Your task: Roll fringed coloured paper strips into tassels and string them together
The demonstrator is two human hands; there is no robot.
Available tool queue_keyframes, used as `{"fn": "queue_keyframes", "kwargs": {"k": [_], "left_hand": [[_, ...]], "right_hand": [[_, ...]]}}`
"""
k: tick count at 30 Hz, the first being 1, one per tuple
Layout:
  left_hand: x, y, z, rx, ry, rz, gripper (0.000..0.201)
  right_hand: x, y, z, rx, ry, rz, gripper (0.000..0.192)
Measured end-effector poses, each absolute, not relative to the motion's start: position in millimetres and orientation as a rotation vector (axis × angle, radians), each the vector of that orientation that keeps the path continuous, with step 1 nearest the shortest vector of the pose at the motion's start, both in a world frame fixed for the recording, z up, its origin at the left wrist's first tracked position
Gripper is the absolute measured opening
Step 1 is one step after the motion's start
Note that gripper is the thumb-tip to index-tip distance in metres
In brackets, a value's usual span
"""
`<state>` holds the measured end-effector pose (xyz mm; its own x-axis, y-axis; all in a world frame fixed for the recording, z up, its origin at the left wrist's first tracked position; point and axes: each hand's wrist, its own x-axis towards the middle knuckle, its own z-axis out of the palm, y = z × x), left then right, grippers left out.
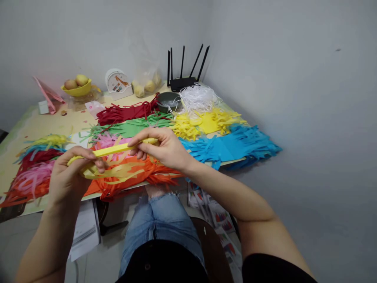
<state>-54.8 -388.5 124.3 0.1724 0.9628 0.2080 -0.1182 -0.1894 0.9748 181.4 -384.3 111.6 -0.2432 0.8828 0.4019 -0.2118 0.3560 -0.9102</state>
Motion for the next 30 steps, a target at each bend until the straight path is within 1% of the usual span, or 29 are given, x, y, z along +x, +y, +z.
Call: {"fn": "queue_keyframes", "kwargs": {"k": [5,8,10,12,13,16,18,19,20,21,22,26,28,30], "left_hand": [[-55.5,-388.4,121.7,1.345,0.844,1.268,0.007],[-59.3,-388.7,120.7,1.443,0.825,1.233,0.012],[-61.8,-390.5,120.1,1.603,0.920,1.220,0.022],[-63.6,-393.1,119.4,1.819,1.070,1.234,0.031],[-64.3,-394.3,119.1,1.917,1.127,1.250,0.030],[-65.8,-396.1,119.0,2.091,1.173,1.247,0.010],[-66.8,-395.8,120.0,2.165,1.165,1.162,0.023],[-67.2,-395.4,120.6,2.191,1.165,1.117,0.022],[-67.4,-395.1,121.2,2.197,1.166,1.088,0.016],[-67.3,-395.0,121.7,2.170,1.165,1.079,0.010],[-66.9,-395.1,122.0,2.104,1.164,1.089,0.008],[-63.1,-395.8,121.1,1.666,1.098,1.145,0.016],[-60.7,-394.8,120.0,1.482,1.031,1.163,0.019],[-58.7,-392.1,118.7,1.362,0.962,1.192,0.013]], "right_hand": [[180.7,-386.1,112.8,-0.647,-1.471,1.139,0.005],[183.7,-387.3,113.6,-0.689,-1.571,1.089,0.011],[185.6,-388.4,114.6,-0.779,-1.658,0.974,0.017],[186.8,-390.1,116.3,-0.863,-1.744,0.788,0.015],[187.2,-391.1,117.2,-0.893,-1.780,0.700,0.013],[188.4,-394.0,119.4,-0.958,-1.866,0.570,0.016],[189.3,-395.1,119.8,-0.996,-1.892,0.547,0.011],[189.7,-395.5,119.5,-1.004,-1.892,0.539,0.008],[189.9,-395.7,119.1,-1.006,-1.884,0.538,0.007],[189.8,-395.8,118.5,-0.998,-1.868,0.559,0.008],[189.5,-395.9,117.7,-0.979,-1.845,0.613,0.009],[187.2,-395.1,113.9,-0.806,-1.688,1.002,0.014],[186.4,-393.1,111.6,-0.733,-1.614,1.134,0.017],[186.3,-389.7,109.3,-0.683,-1.556,1.231,0.018]]}}
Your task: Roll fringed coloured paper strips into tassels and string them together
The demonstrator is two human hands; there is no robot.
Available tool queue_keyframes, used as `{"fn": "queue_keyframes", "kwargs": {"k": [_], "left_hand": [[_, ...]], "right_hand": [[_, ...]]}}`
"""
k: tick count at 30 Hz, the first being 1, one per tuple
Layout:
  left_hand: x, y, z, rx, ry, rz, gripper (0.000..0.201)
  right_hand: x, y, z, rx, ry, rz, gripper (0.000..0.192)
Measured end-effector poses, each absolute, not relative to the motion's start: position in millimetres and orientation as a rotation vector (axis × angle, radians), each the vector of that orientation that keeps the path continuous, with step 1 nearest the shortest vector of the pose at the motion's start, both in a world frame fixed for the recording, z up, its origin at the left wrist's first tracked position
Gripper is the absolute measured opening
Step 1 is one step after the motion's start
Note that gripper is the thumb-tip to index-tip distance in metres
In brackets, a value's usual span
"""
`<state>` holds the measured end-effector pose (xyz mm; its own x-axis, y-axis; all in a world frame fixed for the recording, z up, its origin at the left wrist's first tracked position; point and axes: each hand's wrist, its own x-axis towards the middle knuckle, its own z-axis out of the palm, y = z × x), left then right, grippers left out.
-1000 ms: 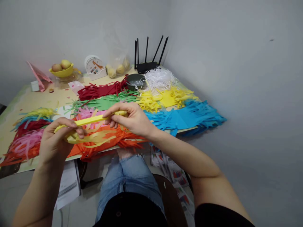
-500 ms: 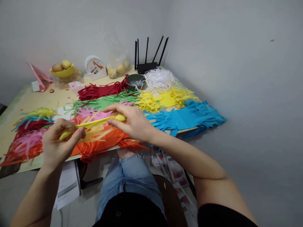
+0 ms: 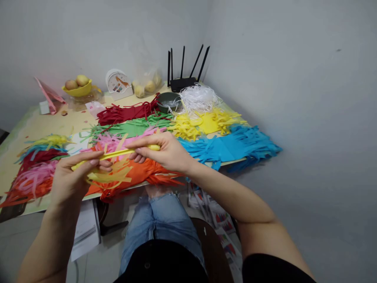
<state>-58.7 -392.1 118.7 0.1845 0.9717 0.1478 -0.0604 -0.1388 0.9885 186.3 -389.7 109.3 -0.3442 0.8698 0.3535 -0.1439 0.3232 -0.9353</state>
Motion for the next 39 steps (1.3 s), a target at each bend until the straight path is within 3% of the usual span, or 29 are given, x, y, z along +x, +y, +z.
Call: {"fn": "queue_keyframes", "kwargs": {"k": [3,7,12,18,25,28,31,35,39], "left_hand": [[-57.3,-386.9,114.4,1.301,0.889,1.231,0.002],[-60.9,-381.5,102.5,1.404,0.827,1.233,0.006],[-77.5,-373.7,98.4,1.671,0.866,1.135,0.014],[-75.7,-362.1,132.9,2.324,0.931,0.908,0.015],[-52.9,-346.3,129.0,2.534,0.862,0.675,0.017],[-55.8,-345.5,114.5,2.802,0.860,0.754,0.015],[-59.2,-347.9,101.9,3.174,0.737,1.036,0.023],[-64.0,-347.1,93.7,3.369,0.557,1.354,0.031],[-74.0,-342.1,83.0,3.316,0.642,1.417,0.035]], "right_hand": [[187.6,-382.7,106.1,-0.619,-1.509,1.360,0.015],[193.4,-373.2,104.2,-0.620,-1.606,1.348,0.011],[205.3,-367.9,106.2,-0.714,-1.954,0.960,0.018],[203.0,-365.7,112.6,-0.707,-2.321,0.460,0.023],[201.5,-371.4,114.8,-0.629,-2.465,0.305,0.026],[202.3,-371.3,111.3,-0.721,-2.440,0.505,0.031],[195.2,-361.3,102.7,-0.888,-2.202,0.949,0.048],[172.0,-344.1,83.0,-0.742,-1.783,1.634,0.046],[147.8,-342.2,69.9,-0.560,-1.433,1.863,0.043]]}}
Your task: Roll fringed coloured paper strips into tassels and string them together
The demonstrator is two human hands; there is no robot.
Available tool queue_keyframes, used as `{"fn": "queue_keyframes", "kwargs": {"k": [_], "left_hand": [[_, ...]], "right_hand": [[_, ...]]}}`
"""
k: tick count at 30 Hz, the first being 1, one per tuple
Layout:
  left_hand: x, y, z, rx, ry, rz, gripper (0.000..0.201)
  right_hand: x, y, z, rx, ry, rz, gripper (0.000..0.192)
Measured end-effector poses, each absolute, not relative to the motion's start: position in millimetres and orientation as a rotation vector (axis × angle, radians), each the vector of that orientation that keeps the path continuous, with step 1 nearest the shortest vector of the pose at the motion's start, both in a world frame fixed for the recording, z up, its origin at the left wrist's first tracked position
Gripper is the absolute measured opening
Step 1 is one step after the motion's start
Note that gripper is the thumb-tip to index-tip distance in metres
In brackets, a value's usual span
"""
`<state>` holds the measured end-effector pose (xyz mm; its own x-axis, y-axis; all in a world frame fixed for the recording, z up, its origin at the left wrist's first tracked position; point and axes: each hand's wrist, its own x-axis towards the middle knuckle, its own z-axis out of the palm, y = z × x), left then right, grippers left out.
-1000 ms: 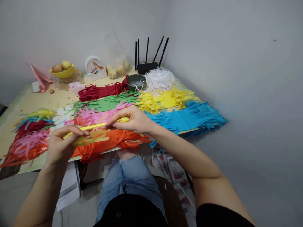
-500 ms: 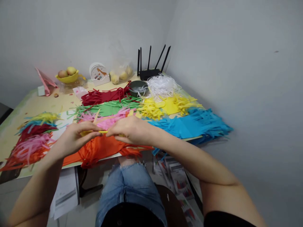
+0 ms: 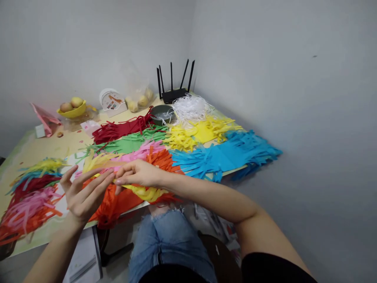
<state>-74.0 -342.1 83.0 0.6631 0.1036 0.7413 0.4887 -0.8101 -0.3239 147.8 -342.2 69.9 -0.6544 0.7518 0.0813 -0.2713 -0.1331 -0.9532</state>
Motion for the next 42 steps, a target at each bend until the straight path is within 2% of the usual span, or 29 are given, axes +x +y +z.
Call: {"fn": "queue_keyframes", "kwargs": {"k": [3,8,12,15,20,24,28,30,35,42], "left_hand": [[-76.4,-341.7,72.6,-2.445,-0.710,-1.195,0.037],[-57.5,-334.6,73.2,-2.391,-1.399,-1.816,0.014],[-46.2,-312.2,82.5,-2.286,-1.782,-2.289,0.019],[-46.3,-295.6,81.9,-2.216,-1.776,-2.501,0.022],[-47.1,-270.6,75.3,-2.073,-1.739,-2.566,0.026],[-61.2,-246.6,88.7,-1.778,-1.656,-2.779,0.018],[-97.7,-233.3,109.1,-1.535,-1.702,-3.159,0.008],[-113.1,-234.6,111.2,-1.640,-1.684,-3.162,0.009],[-120.3,-245.4,90.0,-2.048,-1.820,-2.780,0.026],[-109.7,-248.0,62.4,-2.359,-2.097,-2.387,0.030]], "right_hand": [[134.2,-343.7,69.8,-0.512,-1.365,1.799,0.036],[117.0,-322.8,82.4,-0.429,-1.386,1.535,0.026],[104.9,-294.9,93.0,-0.523,-1.411,1.275,0.017],[94.9,-279.5,94.1,-0.625,-1.456,1.099,0.014],[87.8,-258.3,99.9,-0.747,-1.673,0.748,0.013],[111.3,-215.5,104.9,-0.912,-1.889,0.420,0.024],[146.2,-162.8,72.2,-1.350,-2.253,0.260,0.027],[155.1,-148.0,45.7,-1.488,-2.485,0.283,0.030],[152.9,-140.4,0.6,-1.477,-2.649,0.341,0.035],[150.2,-141.1,8.8,-1.491,-2.574,0.354,0.027]]}}
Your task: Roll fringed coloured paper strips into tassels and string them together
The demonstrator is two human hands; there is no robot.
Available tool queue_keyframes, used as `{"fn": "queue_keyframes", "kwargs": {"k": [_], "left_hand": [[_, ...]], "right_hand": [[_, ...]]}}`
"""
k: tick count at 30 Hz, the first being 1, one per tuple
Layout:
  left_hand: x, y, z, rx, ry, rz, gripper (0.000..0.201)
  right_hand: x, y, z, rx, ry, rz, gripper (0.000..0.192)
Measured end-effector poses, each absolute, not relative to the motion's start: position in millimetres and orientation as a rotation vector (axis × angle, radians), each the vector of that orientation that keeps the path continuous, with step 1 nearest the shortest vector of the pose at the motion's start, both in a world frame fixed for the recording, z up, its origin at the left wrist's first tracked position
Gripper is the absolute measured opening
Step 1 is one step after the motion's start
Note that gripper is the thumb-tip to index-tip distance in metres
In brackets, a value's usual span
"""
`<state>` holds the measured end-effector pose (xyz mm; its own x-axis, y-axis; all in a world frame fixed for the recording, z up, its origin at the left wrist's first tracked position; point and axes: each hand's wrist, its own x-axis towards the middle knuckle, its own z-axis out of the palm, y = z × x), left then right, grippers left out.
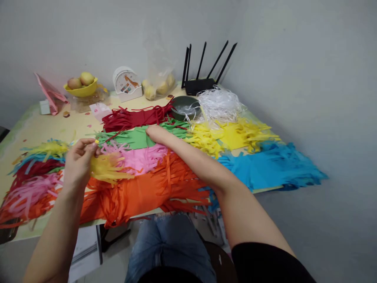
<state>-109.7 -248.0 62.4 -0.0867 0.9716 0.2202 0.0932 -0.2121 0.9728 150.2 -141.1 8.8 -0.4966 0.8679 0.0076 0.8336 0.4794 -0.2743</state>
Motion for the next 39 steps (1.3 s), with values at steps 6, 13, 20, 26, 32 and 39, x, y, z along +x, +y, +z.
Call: {"fn": "queue_keyframes", "kwargs": {"k": [6,13,20,26,32,39], "left_hand": [[-92.7,-261.4,64.0,1.502,1.264,1.367,0.025],[-80.2,-292.8,68.8,1.636,1.263,1.419,0.020],[-78.7,-317.4,69.9,1.771,1.344,1.500,0.017],[-73.1,-333.2,76.2,1.864,1.345,1.492,0.013],[-71.3,-340.7,75.0,1.848,1.315,1.494,0.011],[-68.4,-356.4,74.1,1.926,1.336,1.494,0.009]], "right_hand": [[121.8,-197.7,51.8,-0.970,-2.057,0.754,0.017],[102.5,-258.1,79.8,-0.748,-1.851,1.029,0.015],[103.1,-280.6,89.8,-0.777,-1.837,0.985,0.014],[104.8,-291.3,93.2,-0.707,-1.797,1.145,0.012],[106.7,-300.3,86.3,-0.695,-1.745,1.207,0.021],[105.5,-310.6,79.4,-0.694,-1.750,1.233,0.036]]}}
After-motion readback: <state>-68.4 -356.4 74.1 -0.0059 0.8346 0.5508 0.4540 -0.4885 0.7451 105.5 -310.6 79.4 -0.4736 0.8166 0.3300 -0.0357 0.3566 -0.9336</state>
